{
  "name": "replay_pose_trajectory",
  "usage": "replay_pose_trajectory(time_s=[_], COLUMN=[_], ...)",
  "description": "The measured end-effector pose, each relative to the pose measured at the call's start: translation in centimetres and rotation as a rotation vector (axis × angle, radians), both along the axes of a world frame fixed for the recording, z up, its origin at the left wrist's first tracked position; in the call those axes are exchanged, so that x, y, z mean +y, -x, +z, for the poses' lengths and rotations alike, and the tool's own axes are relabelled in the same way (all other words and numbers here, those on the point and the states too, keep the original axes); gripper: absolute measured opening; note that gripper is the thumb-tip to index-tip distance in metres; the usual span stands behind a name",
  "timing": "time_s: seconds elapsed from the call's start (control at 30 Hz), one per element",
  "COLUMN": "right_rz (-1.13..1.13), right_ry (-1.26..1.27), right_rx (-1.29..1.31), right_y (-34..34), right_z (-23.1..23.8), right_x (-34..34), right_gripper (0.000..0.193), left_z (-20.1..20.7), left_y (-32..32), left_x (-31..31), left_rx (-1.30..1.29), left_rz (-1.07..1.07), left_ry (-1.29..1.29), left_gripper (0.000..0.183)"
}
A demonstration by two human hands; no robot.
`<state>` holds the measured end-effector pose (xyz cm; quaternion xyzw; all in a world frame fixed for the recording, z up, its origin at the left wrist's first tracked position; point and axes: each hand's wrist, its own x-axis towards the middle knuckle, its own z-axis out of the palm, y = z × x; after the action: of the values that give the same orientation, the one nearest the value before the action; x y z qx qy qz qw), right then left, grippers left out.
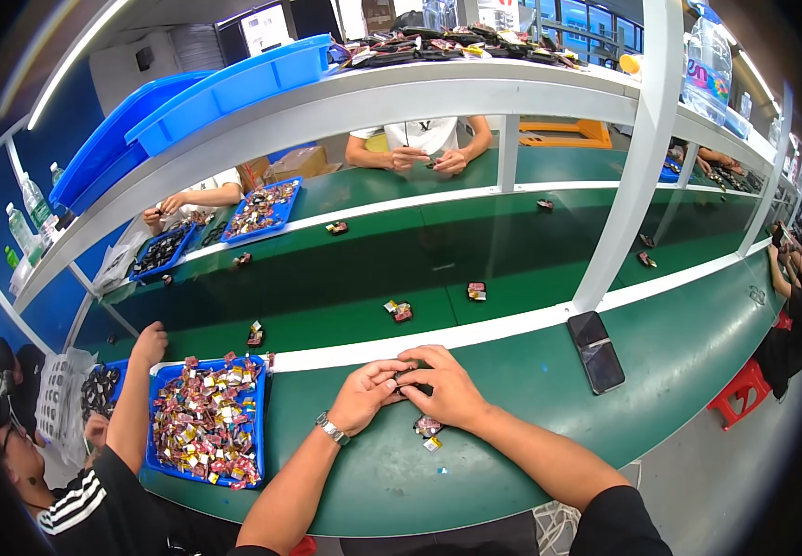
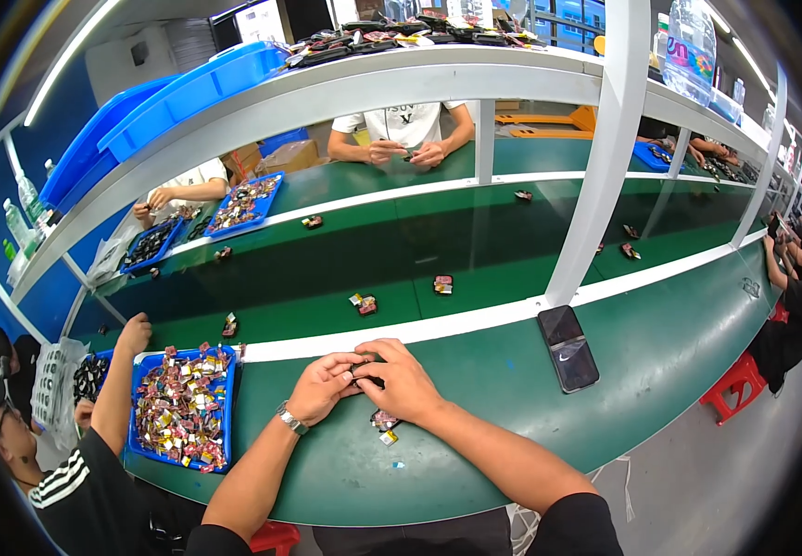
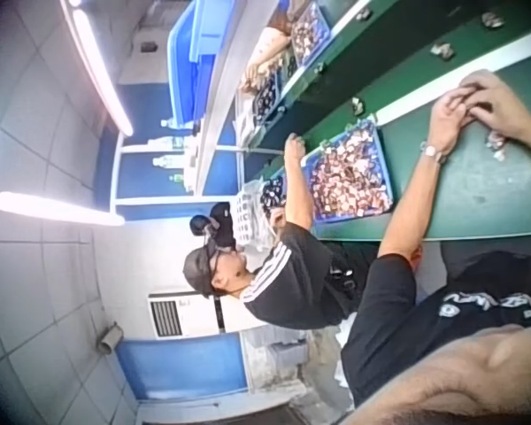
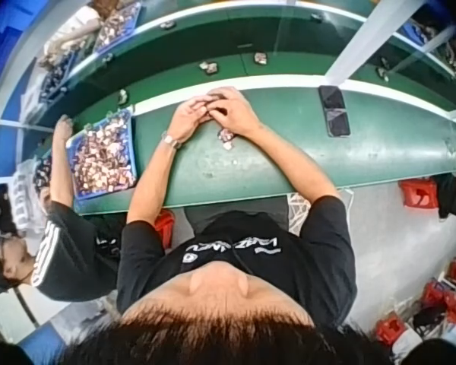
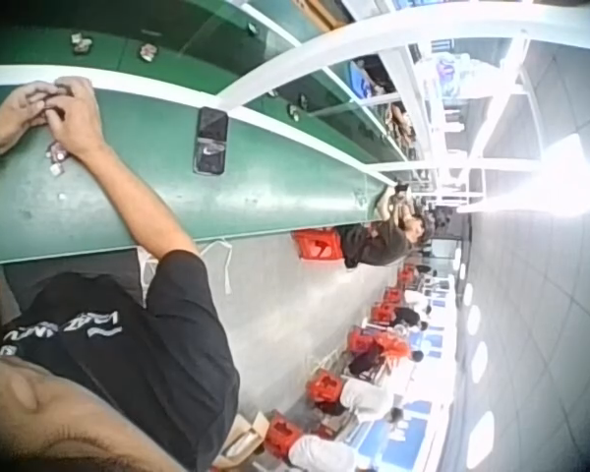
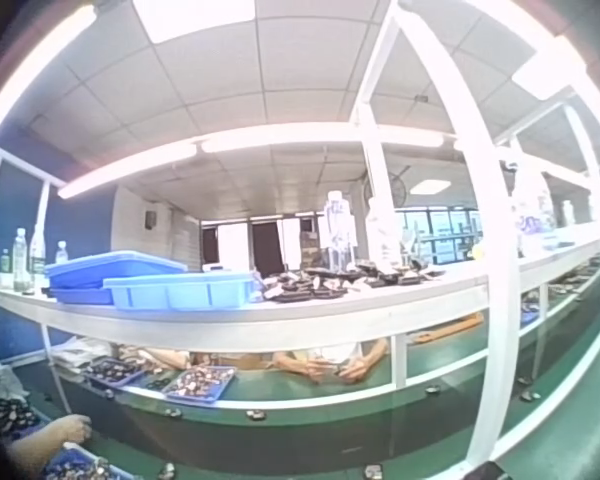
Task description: Manually assembling small electronic relay components on a production line.
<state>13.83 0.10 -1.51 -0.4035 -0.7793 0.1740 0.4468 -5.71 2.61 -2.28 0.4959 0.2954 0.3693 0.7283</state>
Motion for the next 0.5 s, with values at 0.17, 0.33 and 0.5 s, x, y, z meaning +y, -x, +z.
replay_pose_trajectory(time_s=[0.17,0.33,0.5], right_rz=[-0.001,0.021,-0.051], right_ry=[0.011,-0.080,-0.031], right_rx=[0.039,0.007,0.051], right_y=[0.50,0.43,0.73], right_z=[0.03,0.48,0.10], right_x=[-0.14,-0.11,-0.18], right_gripper=[0.017,0.018,0.017], left_z=[-0.27,-0.48,-0.86], left_y=[-0.01,0.03,0.03], left_x=[-0.19,-0.12,0.10], left_rx=[-0.025,-0.037,-0.070], left_rz=[0.018,0.050,0.069], left_ry=[-0.018,-0.024,-0.025], left_gripper=[0.029,0.027,0.027])
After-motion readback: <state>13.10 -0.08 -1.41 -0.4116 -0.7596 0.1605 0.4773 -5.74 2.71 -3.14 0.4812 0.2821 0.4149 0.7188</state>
